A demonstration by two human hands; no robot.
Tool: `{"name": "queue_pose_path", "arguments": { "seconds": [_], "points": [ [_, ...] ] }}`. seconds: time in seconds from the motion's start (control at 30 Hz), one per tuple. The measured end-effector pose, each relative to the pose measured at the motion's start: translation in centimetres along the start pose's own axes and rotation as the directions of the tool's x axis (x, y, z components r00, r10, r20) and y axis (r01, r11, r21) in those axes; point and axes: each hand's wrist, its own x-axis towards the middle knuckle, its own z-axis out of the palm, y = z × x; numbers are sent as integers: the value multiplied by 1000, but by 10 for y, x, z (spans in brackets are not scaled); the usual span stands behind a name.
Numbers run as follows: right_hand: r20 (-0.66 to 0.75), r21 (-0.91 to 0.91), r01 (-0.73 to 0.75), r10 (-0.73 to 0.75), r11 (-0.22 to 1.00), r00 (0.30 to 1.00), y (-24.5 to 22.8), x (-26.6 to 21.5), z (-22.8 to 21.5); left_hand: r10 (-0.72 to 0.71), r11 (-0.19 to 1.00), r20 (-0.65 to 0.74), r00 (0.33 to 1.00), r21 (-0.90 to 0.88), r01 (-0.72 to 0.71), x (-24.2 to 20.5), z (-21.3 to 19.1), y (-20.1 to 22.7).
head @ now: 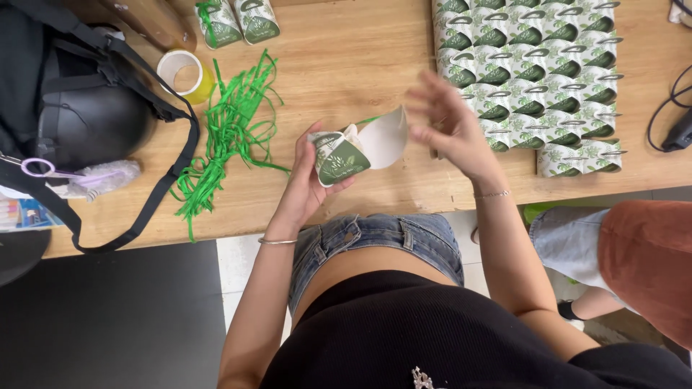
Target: The recorder is placing small items into decorative flower-shaped paper boxes and securing them with green ribbons.
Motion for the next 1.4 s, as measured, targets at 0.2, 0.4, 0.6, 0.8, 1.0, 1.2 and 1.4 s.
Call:
{"name": "queue_pose_path", "arguments": {
  "seconds": [0.2,0.4,0.6,0.8,1.0,1.2,1.4],
  "points": [
    [142,-28,-32,35,999,989,31,-15,11,-36,973,9,999,229,33,-7,3,0],
    [133,-346,-15,64,938,989,1,-7,54,54,890,-118,992,456,5,-9,15,-5],
    [172,-180,24,8,983,985,18,-9,54,99,891,-168,981,455,-12,-15,22,0],
    [89,-142,-16,28,990,996,38,-19,59,321,731,15,947,632,-257,-5,-10,-30],
    [64,-61,-106,110,993,992,53,-25,45,182,806,-236,955,592,-7,-6,28,-14],
    [39,-1,-101,101,995,994,56,-23,53,215,695,-192,958,719,-12,0,25,-18],
    [14,-292,-78,86,953,996,26,-9,75,340,433,-34,940,892,-125,3,9,-34]
  ]
}}
